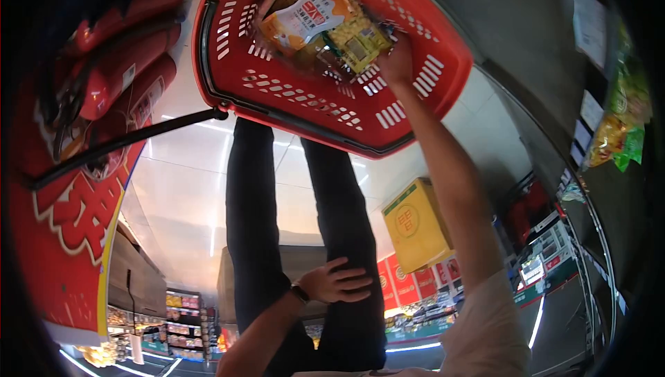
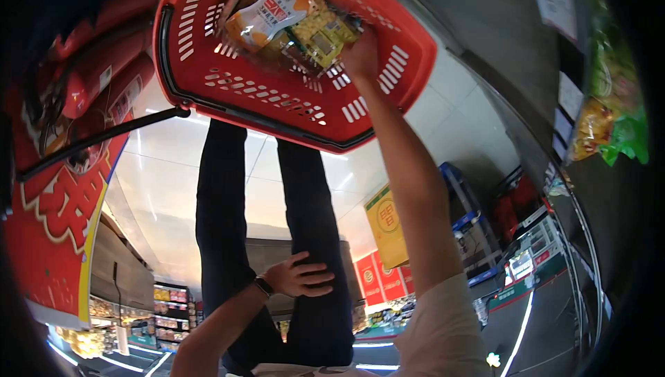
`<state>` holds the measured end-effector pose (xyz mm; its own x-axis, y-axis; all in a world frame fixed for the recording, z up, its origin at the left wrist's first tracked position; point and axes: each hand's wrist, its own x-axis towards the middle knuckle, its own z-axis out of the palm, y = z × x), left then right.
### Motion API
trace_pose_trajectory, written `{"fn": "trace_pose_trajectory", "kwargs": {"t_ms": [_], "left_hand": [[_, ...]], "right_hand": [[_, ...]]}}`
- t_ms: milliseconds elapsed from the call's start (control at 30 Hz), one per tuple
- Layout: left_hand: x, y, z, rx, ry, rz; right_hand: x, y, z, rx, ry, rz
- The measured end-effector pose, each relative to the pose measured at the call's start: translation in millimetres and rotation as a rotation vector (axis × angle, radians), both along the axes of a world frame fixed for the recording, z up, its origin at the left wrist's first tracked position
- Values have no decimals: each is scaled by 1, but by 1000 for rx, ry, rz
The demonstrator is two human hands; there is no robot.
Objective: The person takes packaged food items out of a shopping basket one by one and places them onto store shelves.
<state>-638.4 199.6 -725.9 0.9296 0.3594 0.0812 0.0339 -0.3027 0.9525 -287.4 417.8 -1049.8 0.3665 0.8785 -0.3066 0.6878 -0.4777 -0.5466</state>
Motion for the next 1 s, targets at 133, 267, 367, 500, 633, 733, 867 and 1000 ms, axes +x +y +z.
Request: {"fn": "trace_pose_trajectory", "kwargs": {"t_ms": [133,267,367,500,633,733,867,1000], "left_hand": [[6,6,-4,-1,-15,37],[9,12,-6,5,-29,93],[9,20,-5,-19,-31,67],[4,22,-4,-2,-8,20],[-2,22,-9,-19,-40,27],[-6,26,-12,61,-19,-57],[-16,17,-10,74,6,-144],[-23,10,-7,-1,36,-272]], "right_hand": [[-22,35,-20,-274,35,-464],[-31,37,-36,-330,-115,-601],[-26,29,-45,-222,-149,-600],[-23,28,-28,-110,-98,-614],[-12,19,-2,-136,-21,-519],[-12,5,34,-47,-66,-314],[-59,-5,112,42,-37,-287],[-111,-22,151,130,56,-252]]}}
